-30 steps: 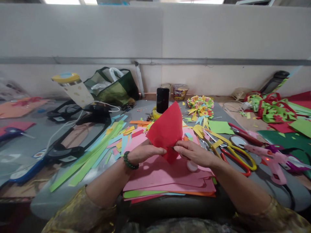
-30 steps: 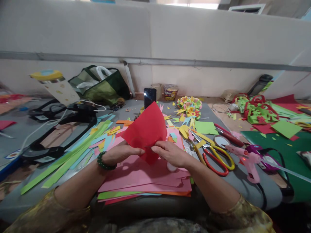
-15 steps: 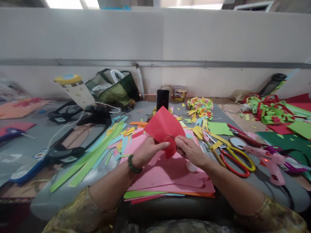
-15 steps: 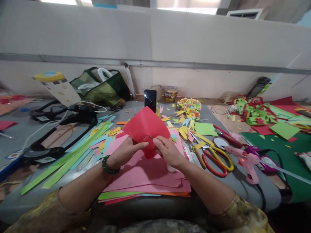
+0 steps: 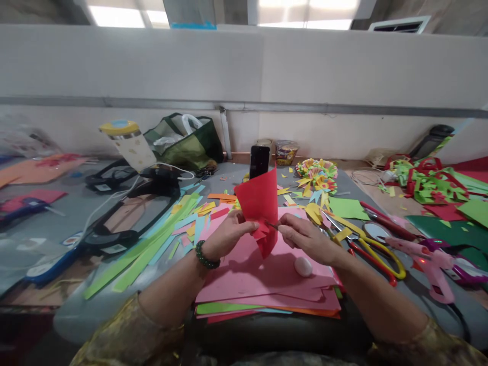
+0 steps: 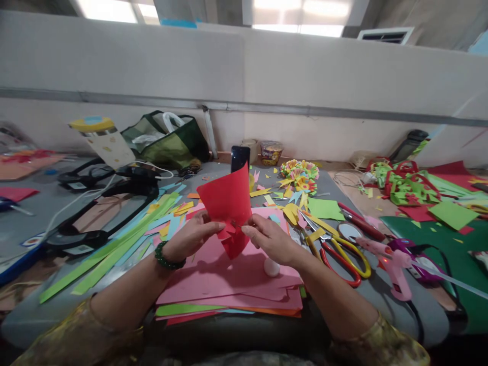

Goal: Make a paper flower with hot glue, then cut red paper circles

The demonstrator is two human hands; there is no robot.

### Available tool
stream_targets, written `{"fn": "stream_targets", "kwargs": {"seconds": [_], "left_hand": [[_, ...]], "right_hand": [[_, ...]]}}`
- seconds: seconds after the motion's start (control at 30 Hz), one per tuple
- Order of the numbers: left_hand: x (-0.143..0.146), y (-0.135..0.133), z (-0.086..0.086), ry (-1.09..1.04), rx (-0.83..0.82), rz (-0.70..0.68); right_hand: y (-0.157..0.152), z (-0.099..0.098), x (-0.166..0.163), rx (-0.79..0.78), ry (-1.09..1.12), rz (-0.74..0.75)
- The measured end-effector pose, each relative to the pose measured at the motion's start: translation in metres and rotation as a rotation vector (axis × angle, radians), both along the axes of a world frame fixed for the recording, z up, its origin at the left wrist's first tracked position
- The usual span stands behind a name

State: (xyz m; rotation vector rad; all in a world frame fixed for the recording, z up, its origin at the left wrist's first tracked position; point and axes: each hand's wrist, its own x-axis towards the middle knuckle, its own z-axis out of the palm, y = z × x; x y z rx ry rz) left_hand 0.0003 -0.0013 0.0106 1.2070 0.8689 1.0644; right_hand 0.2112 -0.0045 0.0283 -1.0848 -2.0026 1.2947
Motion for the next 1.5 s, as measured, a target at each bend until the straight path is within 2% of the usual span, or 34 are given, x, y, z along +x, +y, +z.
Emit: {"fn": "stream_targets", "kwargs": {"seconds": [0.13,0.33,0.5,0.63,0.8,0.93,1.07,1.27,1.5], "left_hand": [[-0.002,-0.001,0.001,-0.041,-0.037,-0.072],[0.0,0.001,0.003,-0.127,-0.194,-0.087],[0.003,-0.001,0.005,-0.109,-0.242,-0.1],[0.006,-0.002,0.004,-0.061,-0.207,-0.109],[0.01,-0.002,-0.005,0.02,-0.089,-0.022],[0.015,-0.003,-0.008,-0.02,-0.096,-0.011],[0.015,-0.003,-0.007,-0.08,-0.084,-0.02],[0.013,-0.001,-0.013,-0.08,-0.049,0.041],[0.011,-0.003,-0.003,-0.022,-0.068,0.011]], "right_hand": [[0.001,-0.001,-0.002,-0.002,-0.025,-0.04],[-0.003,0.0,-0.004,0.026,-0.025,-0.044],[-0.004,-0.007,-0.009,-0.021,0.015,-0.042],[-0.003,-0.015,-0.013,-0.065,0.102,-0.078],[-0.001,-0.02,-0.019,-0.074,0.19,-0.15],[0.0,-0.022,-0.021,-0.071,0.222,-0.204],[0.0,-0.02,-0.021,-0.079,0.221,-0.207],[0.0,-0.018,-0.019,-0.079,0.229,-0.212],[-0.002,-0.015,-0.015,-0.065,0.165,-0.216]]}}
